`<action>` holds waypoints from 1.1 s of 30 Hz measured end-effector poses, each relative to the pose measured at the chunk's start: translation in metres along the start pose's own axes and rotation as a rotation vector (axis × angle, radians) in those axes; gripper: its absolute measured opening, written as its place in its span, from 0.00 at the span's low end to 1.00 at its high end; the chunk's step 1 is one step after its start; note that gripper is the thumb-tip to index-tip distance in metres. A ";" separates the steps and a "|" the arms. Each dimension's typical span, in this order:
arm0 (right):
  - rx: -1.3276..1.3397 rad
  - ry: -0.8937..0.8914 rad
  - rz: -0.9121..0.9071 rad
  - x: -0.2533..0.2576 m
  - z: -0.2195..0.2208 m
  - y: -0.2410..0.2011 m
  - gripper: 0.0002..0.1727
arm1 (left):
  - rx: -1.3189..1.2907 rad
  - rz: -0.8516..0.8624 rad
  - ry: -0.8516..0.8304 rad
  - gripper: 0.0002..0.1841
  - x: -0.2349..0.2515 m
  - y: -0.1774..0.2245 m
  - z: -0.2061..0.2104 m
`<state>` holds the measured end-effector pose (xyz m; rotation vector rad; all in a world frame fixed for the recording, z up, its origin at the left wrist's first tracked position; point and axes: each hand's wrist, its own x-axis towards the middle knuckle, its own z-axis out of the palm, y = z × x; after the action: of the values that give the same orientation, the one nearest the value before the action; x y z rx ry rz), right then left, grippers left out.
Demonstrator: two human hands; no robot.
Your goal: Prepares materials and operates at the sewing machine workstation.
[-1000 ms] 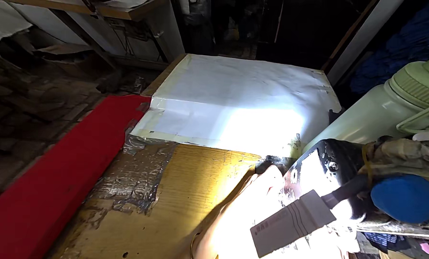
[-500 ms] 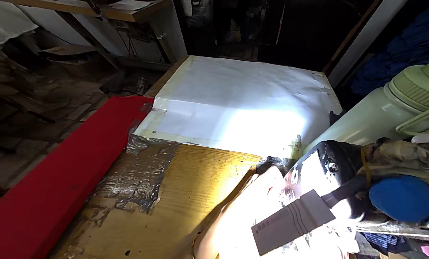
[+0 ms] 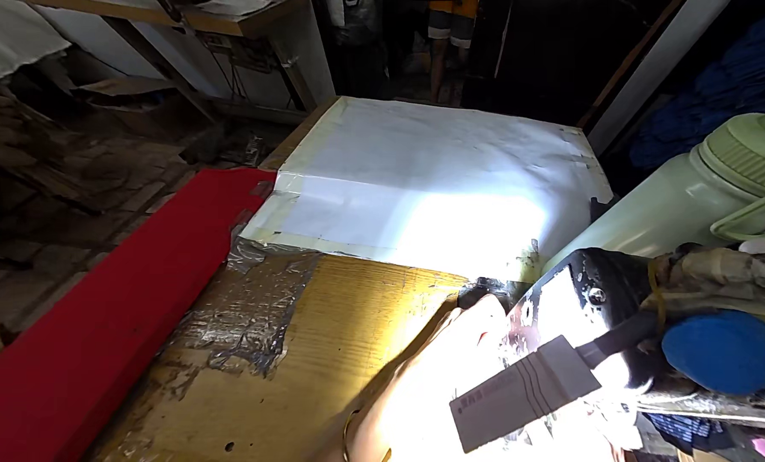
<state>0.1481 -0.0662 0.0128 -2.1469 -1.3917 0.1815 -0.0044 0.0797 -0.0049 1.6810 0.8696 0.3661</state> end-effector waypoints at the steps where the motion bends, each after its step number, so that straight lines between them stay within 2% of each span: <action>1: -0.018 0.009 -0.006 0.000 0.001 0.002 0.15 | 0.075 0.054 0.023 0.22 0.002 0.004 0.001; 5: -0.014 0.026 -0.041 0.002 0.001 0.001 0.14 | 0.161 0.147 0.048 0.20 0.006 0.001 0.004; 11: -0.042 0.036 -0.048 0.000 0.005 0.007 0.14 | 0.074 0.036 -0.007 0.25 -0.005 -0.006 0.000; 15: -0.012 0.040 -0.017 0.000 0.007 0.007 0.13 | 0.107 0.101 0.041 0.19 0.007 0.015 0.001; 18: -0.009 -0.018 0.014 0.002 0.002 0.003 0.13 | 0.041 0.055 0.019 0.21 0.008 0.004 0.003; 22: -0.018 -0.033 0.038 0.002 0.002 0.002 0.14 | 0.164 0.068 0.004 0.22 0.005 0.000 0.003; 26: 0.002 -0.029 0.029 0.001 0.002 0.006 0.14 | 0.012 -0.047 -0.007 0.16 0.017 0.028 0.000; 29: 0.011 -0.029 0.029 0.001 -0.001 0.002 0.16 | -0.069 -0.063 0.003 0.18 0.014 0.017 0.000; 33: -0.007 0.010 0.011 0.002 0.000 0.002 0.15 | 0.032 -0.058 -0.024 0.24 0.003 -0.014 -0.001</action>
<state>0.1504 -0.0651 0.0120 -2.1583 -1.3776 0.1700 -0.0078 0.0837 -0.0186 1.6827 0.9085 0.2933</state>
